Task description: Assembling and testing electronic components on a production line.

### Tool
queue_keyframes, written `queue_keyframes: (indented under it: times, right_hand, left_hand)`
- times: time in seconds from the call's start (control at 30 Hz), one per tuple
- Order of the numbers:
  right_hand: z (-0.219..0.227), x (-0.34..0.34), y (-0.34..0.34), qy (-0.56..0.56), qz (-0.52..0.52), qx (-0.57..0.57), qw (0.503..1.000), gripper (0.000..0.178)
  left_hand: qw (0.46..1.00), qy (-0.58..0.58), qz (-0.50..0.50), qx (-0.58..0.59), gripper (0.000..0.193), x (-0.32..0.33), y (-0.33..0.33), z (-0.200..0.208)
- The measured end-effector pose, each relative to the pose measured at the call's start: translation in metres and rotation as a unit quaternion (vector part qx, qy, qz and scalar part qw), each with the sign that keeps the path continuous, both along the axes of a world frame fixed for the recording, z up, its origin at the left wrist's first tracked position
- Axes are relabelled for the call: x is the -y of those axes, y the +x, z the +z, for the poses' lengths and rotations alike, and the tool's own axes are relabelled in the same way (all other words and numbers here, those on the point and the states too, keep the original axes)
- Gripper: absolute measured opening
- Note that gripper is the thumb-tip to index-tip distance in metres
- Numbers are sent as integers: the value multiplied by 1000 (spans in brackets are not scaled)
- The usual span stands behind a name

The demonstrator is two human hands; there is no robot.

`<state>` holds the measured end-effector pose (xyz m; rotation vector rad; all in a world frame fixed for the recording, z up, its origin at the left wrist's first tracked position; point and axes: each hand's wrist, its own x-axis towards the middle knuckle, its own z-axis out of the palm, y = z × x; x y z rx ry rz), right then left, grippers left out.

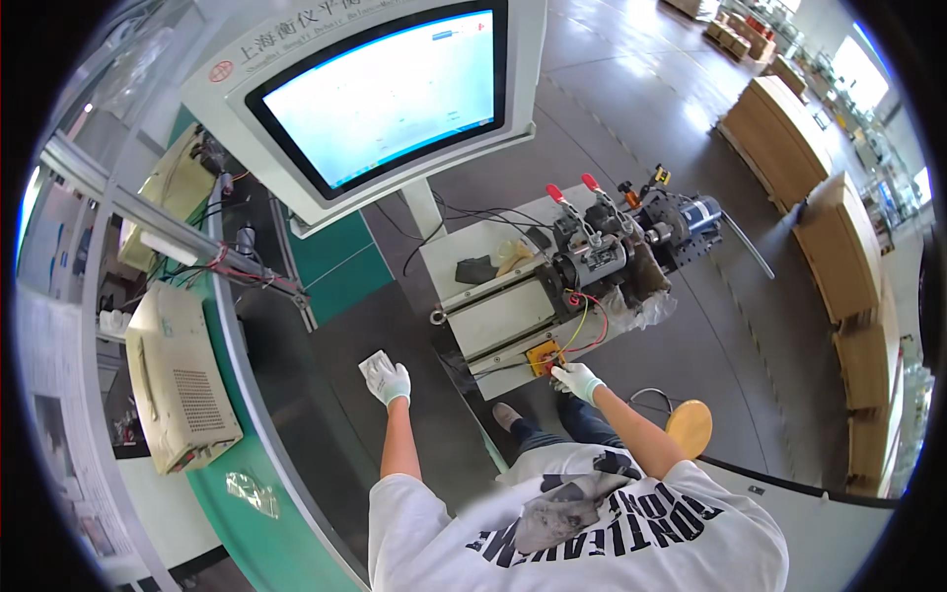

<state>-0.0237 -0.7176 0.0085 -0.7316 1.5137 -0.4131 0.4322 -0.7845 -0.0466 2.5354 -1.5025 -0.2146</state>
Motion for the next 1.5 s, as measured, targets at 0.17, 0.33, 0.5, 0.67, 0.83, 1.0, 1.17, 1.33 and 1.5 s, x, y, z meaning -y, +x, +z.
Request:
queue_keyframes:
  times: [0.17,0.33,0.5,0.67,0.83,1.0,1.17,1.33,1.5]
  right_hand:
    - [4,-2,5,-5,20,-46,999,40]
    - [6,7,-6,-20,48,-64,997,42]
    - [-9,0,-7,-39,52,-81,995,46]
    - [76,-23,-36,-156,184,-209,948,45]
    - [41,-77,-180,-75,-55,-189,978,51]
    - [-85,-145,-318,-102,152,-398,899,42]
    - [-90,-159,-372,218,15,-214,952,45]
    - [-102,-136,-418,167,15,-179,970,44]
    - [-38,-45,-463,51,124,-333,933,53]
  left_hand:
    - [997,77,10,-4,69,10,3,7]
    - [923,-133,-288,-217,43,33,-100,81]
    - [808,-68,-348,-470,48,-22,-255,127]
    - [837,-111,-347,-409,43,-55,-286,110]
    - [866,-234,-341,-280,52,26,-287,180]
    - [906,-185,-357,-133,50,85,-318,203]
    - [930,-83,-349,-76,39,107,-327,193]
    - [923,64,-360,-120,41,141,-310,189]
    - [913,188,-326,-156,47,160,-295,179]
